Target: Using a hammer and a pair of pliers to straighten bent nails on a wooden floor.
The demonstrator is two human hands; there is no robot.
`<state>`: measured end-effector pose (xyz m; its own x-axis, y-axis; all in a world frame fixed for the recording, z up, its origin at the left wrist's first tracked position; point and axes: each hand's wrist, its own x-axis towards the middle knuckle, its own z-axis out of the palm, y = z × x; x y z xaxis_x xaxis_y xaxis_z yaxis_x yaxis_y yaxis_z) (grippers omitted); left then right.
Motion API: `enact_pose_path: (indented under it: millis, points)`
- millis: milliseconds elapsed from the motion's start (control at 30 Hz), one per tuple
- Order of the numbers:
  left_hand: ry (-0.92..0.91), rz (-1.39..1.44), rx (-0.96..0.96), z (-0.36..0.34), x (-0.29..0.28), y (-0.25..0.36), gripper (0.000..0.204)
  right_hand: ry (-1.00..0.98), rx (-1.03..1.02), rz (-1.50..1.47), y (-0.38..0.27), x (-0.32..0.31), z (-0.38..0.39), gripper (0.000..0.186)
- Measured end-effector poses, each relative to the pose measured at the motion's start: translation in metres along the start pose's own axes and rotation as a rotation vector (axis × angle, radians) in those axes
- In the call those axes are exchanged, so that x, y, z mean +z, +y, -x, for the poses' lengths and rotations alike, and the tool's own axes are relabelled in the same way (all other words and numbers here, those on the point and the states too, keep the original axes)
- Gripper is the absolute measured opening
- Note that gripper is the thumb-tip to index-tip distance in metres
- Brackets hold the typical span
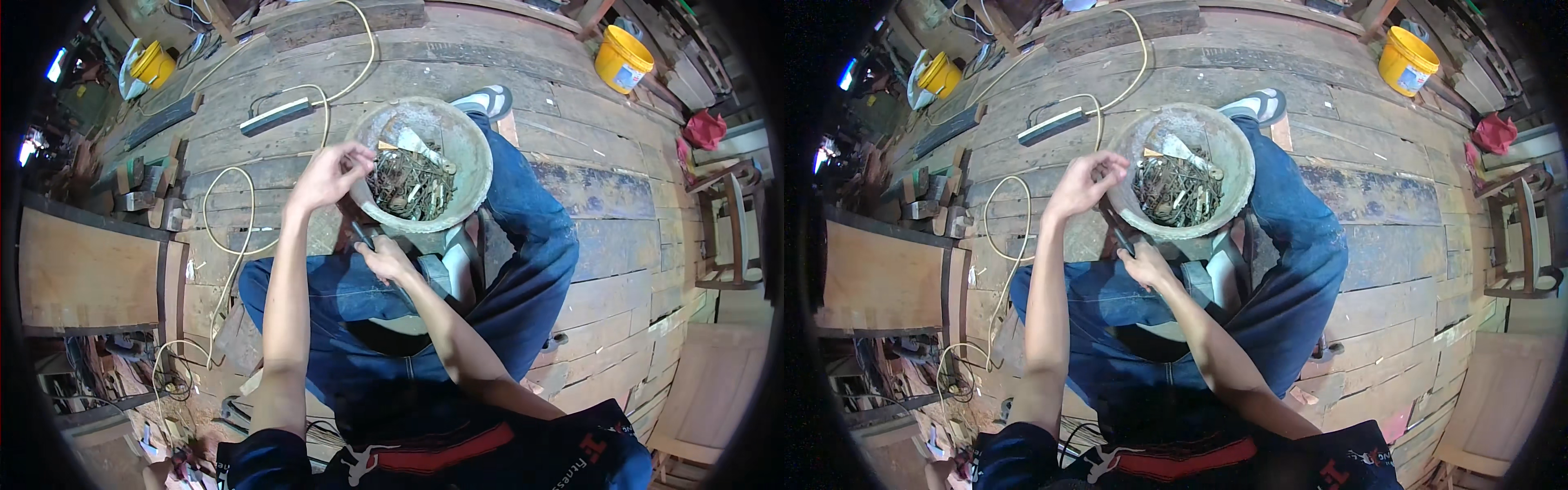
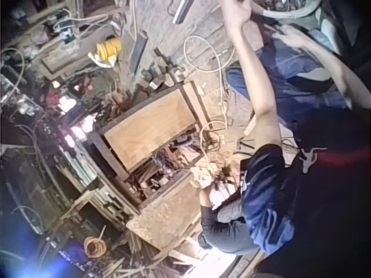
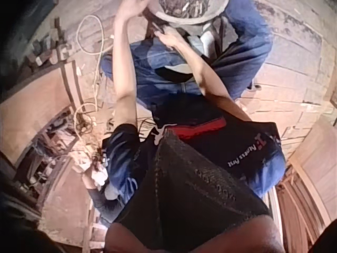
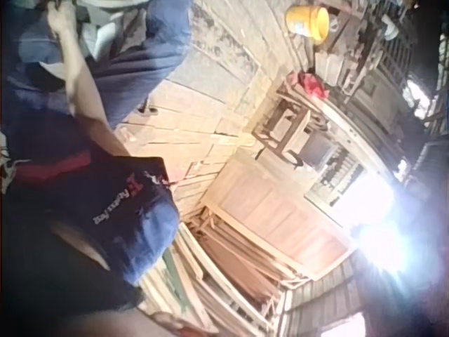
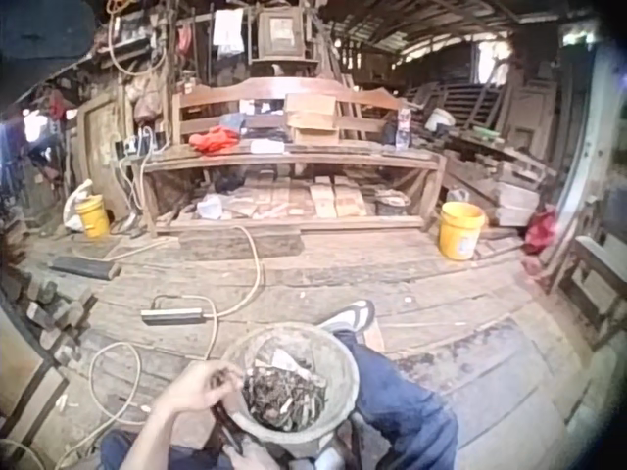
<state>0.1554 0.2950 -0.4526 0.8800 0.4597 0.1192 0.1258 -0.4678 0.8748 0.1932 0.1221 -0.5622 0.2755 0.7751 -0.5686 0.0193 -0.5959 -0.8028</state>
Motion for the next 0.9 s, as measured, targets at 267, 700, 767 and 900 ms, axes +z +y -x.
enact_pose_path:
  millis: [267,700,767,900]
  points:
    - [-0.339,-0.604,-0.066,-0.083,0.040,-0.035,0.021,0.003,-0.015,0.013,-0.003,-0.003,0.001,0.043]
    - [-0.416,-0.952,-0.381,-0.116,0.096,-0.089,0.033,0.038,-0.037,-0.030,0.007,0.000,-0.004,0.046]
    - [-0.373,-0.942,-0.423,-0.111,0.099,-0.082,0.034,0.050,-0.071,-0.020,0.008,0.001,-0.005,0.047]
    - [-0.285,-0.927,-0.492,-0.105,0.103,-0.060,0.028,0.053,-0.027,-0.018,0.007,0.001,-0.004,0.049]
